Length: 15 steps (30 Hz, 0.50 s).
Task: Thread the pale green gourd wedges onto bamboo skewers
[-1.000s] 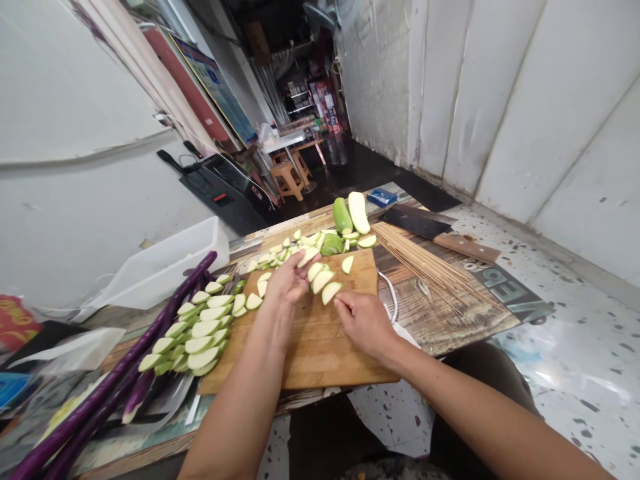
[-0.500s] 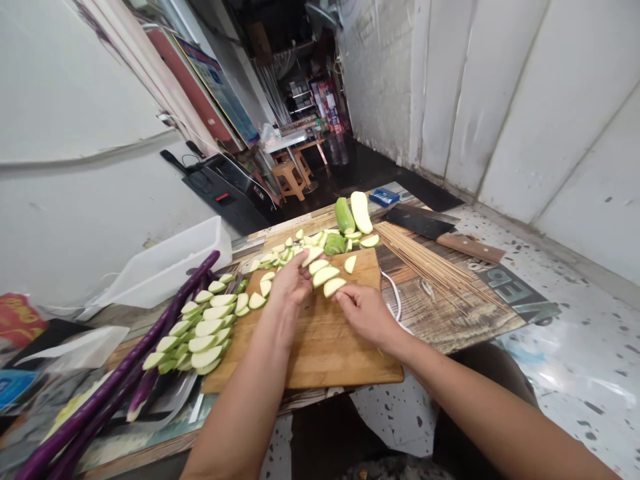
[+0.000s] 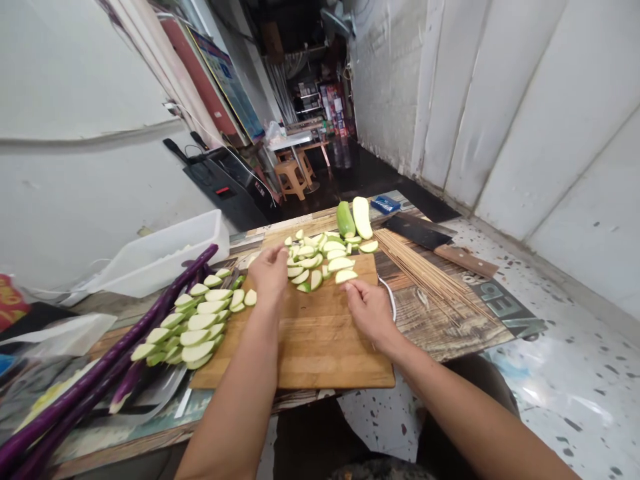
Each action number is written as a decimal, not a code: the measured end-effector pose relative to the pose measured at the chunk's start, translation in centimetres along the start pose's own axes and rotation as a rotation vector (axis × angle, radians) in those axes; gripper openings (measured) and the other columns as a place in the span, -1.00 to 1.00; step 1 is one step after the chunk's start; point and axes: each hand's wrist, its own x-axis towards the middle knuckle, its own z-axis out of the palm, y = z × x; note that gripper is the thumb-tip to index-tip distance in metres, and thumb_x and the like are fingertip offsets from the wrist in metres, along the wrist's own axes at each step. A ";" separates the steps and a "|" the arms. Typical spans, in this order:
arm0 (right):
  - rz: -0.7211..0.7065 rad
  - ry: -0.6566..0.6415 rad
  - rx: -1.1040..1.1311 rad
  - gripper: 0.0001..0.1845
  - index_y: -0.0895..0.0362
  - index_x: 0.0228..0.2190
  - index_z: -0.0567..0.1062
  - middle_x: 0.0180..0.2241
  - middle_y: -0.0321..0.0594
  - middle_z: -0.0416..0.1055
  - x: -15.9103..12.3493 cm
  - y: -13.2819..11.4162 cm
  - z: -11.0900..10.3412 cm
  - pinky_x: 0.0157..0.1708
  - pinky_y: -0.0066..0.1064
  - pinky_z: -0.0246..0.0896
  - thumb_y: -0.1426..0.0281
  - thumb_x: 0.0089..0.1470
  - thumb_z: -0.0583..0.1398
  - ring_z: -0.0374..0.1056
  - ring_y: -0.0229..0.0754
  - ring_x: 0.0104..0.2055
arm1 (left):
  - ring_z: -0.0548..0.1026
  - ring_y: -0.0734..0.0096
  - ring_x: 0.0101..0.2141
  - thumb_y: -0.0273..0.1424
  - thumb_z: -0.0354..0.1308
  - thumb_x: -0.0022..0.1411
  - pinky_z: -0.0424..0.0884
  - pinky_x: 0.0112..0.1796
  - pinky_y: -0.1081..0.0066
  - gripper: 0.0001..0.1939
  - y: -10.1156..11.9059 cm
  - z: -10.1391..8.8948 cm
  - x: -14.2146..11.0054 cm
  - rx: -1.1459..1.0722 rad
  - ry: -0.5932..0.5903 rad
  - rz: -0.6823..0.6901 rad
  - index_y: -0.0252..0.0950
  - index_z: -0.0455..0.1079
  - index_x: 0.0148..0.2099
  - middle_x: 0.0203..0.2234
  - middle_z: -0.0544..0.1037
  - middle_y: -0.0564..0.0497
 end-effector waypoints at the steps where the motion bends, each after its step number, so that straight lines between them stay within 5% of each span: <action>1: -0.008 0.001 -0.006 -0.66 0.22 -0.36 0.51 -0.72 -0.37 0.17 0.0 0.0 0.0 -0.61 -0.53 -0.02 0.31 0.06 0.00 0.10 -0.31 -0.64 | 0.40 0.19 -0.16 -0.33 0.12 0.01 0.21 -0.09 0.25 -0.76 -0.2 -0.2 0.1 0.196 -0.035 0.099 -0.28 0.46 -0.24 -0.24 0.49 -0.11; 4: -0.060 0.012 -0.038 -0.67 0.21 -0.38 0.52 -0.67 -0.32 0.27 -0.2 0.1 0.1 -0.57 -0.51 0.01 0.31 0.06 0.01 0.16 -0.29 -0.59 | 0.29 0.02 -0.08 -0.39 0.12 -0.01 0.08 -0.06 0.10 -0.75 -0.7 -0.2 -0.2 0.683 -0.235 0.332 -0.22 0.47 -0.22 -0.18 0.46 -0.14; 7: -0.079 0.017 -0.035 -0.67 0.20 -0.38 0.52 -0.58 -0.28 0.37 -0.4 0.0 0.0 -0.51 -0.50 0.05 0.32 0.07 0.01 0.22 -0.26 -0.53 | 0.27 0.04 -0.09 -0.46 0.07 0.02 0.02 -0.06 0.09 -0.75 -1.2 0.5 -0.6 0.893 -0.396 0.439 -0.18 0.46 -0.22 -0.21 0.47 -0.13; 15: -0.119 -0.012 -0.003 -0.69 0.20 -0.39 0.50 -0.48 -0.27 0.43 -0.6 -0.4 -0.3 -0.42 -0.50 0.09 0.35 0.08 -0.01 0.29 -0.23 -0.43 | 0.33 0.09 -0.17 -0.41 -0.03 0.11 -0.01 -0.08 0.11 -0.75 -1.9 1.4 -0.3 0.987 -0.361 0.513 -0.23 0.42 -0.20 -0.30 0.47 -0.17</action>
